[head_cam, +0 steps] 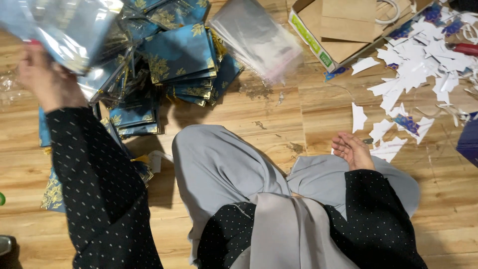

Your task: The person picks up a book and a plastic bag from the floor, inserts the book into the bag, and uses an adhesive strip to seal the bag.

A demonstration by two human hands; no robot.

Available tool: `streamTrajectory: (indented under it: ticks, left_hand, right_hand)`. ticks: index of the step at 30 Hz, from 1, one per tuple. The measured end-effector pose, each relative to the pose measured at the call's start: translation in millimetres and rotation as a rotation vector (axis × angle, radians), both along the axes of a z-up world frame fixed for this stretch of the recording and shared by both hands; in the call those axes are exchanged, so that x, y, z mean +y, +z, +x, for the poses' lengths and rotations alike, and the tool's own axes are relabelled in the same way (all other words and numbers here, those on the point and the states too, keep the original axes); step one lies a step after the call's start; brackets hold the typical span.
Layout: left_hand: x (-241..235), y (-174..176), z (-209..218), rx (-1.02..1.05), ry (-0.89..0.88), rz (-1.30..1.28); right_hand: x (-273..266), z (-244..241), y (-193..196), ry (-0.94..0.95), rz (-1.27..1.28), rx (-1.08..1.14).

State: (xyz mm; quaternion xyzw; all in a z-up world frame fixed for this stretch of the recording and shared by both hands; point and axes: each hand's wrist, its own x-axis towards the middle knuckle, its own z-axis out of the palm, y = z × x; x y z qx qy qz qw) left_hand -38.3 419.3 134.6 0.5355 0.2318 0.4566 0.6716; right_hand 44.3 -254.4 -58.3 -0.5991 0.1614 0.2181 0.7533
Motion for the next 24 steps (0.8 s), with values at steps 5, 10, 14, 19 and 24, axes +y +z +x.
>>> streamTrajectory:
  ticks: [5,10,14,19,24]
  left_hand:
    - [91,-67,-2,0.265,0.545,0.181]
    - [143,-134,-2,0.786,0.737,0.307]
    - [111,-127,13,1.116,1.002,0.500]
    - [-119,-29,45,1.024,-0.018,1.413]
    - [-129,-64,77,1.129,-0.294,1.575]
  right_hand:
    - [3,-1,-4,0.018,-0.131,-0.017]
    - [-9,4,-31,0.073,-0.188,-0.012]
    - [-3,4,-25,0.071,-0.258,-0.004]
    - [-12,12,-63,0.200,-0.338,-0.115]
    - [9,-4,-25,0.263,-0.446,-0.097]
